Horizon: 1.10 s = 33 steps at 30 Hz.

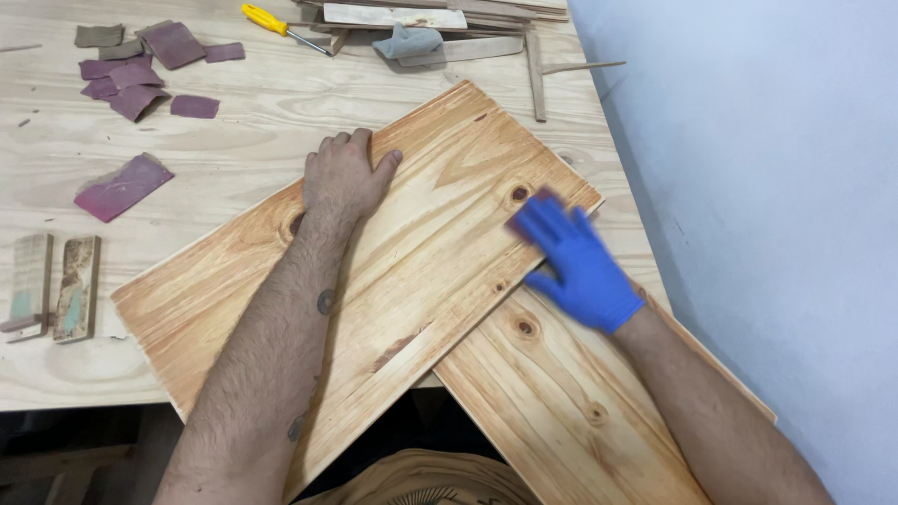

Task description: The person sands a rectangular wooden board using a sanding block held in the right hand while wearing a blue glove. The left hand stabilizes the board on a workbench. The person moves the sanding block across the surface and edges of the board throughout the video.

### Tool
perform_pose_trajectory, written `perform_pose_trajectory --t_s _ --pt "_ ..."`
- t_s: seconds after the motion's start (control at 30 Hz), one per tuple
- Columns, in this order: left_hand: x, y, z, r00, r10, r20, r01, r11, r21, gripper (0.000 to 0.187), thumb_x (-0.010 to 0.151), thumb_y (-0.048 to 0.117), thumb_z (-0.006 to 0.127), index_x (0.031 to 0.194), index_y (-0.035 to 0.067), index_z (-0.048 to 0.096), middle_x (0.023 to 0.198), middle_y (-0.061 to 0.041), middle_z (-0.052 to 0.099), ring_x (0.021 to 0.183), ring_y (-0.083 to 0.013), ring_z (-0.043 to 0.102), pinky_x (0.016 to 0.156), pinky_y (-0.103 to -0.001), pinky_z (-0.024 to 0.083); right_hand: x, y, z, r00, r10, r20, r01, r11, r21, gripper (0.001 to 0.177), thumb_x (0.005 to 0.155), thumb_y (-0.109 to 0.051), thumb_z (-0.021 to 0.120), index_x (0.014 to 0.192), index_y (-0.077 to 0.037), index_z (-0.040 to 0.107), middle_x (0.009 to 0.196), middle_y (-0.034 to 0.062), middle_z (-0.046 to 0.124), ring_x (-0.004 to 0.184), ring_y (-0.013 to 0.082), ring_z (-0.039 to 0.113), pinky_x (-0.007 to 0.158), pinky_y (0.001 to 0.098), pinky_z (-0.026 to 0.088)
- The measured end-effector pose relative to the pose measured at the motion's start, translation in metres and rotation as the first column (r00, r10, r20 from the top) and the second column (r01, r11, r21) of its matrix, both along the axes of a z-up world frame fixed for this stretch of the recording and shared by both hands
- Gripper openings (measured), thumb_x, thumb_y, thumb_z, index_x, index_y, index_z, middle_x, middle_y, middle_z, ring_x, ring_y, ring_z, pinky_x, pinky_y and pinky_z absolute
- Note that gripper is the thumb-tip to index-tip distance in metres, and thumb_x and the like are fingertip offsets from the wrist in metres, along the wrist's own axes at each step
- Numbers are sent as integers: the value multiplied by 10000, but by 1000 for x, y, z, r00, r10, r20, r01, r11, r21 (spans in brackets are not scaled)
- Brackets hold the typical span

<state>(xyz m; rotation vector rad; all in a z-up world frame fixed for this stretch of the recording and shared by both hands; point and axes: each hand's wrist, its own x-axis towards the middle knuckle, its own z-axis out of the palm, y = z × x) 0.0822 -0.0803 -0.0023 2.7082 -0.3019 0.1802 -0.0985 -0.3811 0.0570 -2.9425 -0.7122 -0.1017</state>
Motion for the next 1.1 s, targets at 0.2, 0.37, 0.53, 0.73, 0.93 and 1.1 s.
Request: perform_pose_trajectory --t_s 0.2,0.37,0.53,0.73,0.93,1.1 --pt "7 0 -3 1000 7 1 -7 1000 22 703 1023 695 423 1446 154 568 1322 -145 645 1311 -327 573 1024 -542 464 -11 21 -10 987 -121 104 127 990 -59 988 919 -721 528 1642 -87 298 1680 198 293 1561 400 256 1233 625 177" --pt "2 -3 -2 998 3 63 -4 1000 12 643 1023 643 449 1332 97 590 1210 -193 669 1173 -403 596 936 -583 462 -66 75 -40 810 564 -159 -541 824 168 1056 893 -806 275 1617 -38 267 1683 211 293 1563 441 249 1248 596 185" --pt "0 -4 0 993 3 118 -3 1000 -3 598 1028 609 451 1194 55 604 1086 -223 694 1017 -455 620 836 -612 457 -33 50 -25 763 639 -99 -594 753 284 806 1013 -686 282 1593 -132 369 1662 144 388 1547 399 357 1264 615 247" --pt "1 0 3 1000 -15 -1 15 999 32 689 1048 643 410 1470 114 538 1310 -166 649 1299 -351 589 1033 -549 468 4 5 -35 968 -203 149 207 978 -16 921 1004 -684 390 1598 18 343 1647 244 364 1548 416 297 1297 513 171" --pt "0 0 0 1000 -14 15 14 1000 21 688 1047 643 413 1461 109 543 1290 -170 659 1279 -355 599 1020 -561 472 -63 93 -31 846 500 -186 -460 860 221 1199 789 -878 307 1607 -2 264 1637 300 316 1501 542 274 1240 662 182" --pt "1 -1 2 1000 -6 -11 7 1000 30 693 1038 646 407 1466 117 540 1334 -154 639 1314 -343 573 1032 -550 466 -1 53 -31 980 198 -6 -197 976 90 1001 923 -782 410 1585 -34 362 1621 244 396 1518 446 327 1269 578 192"
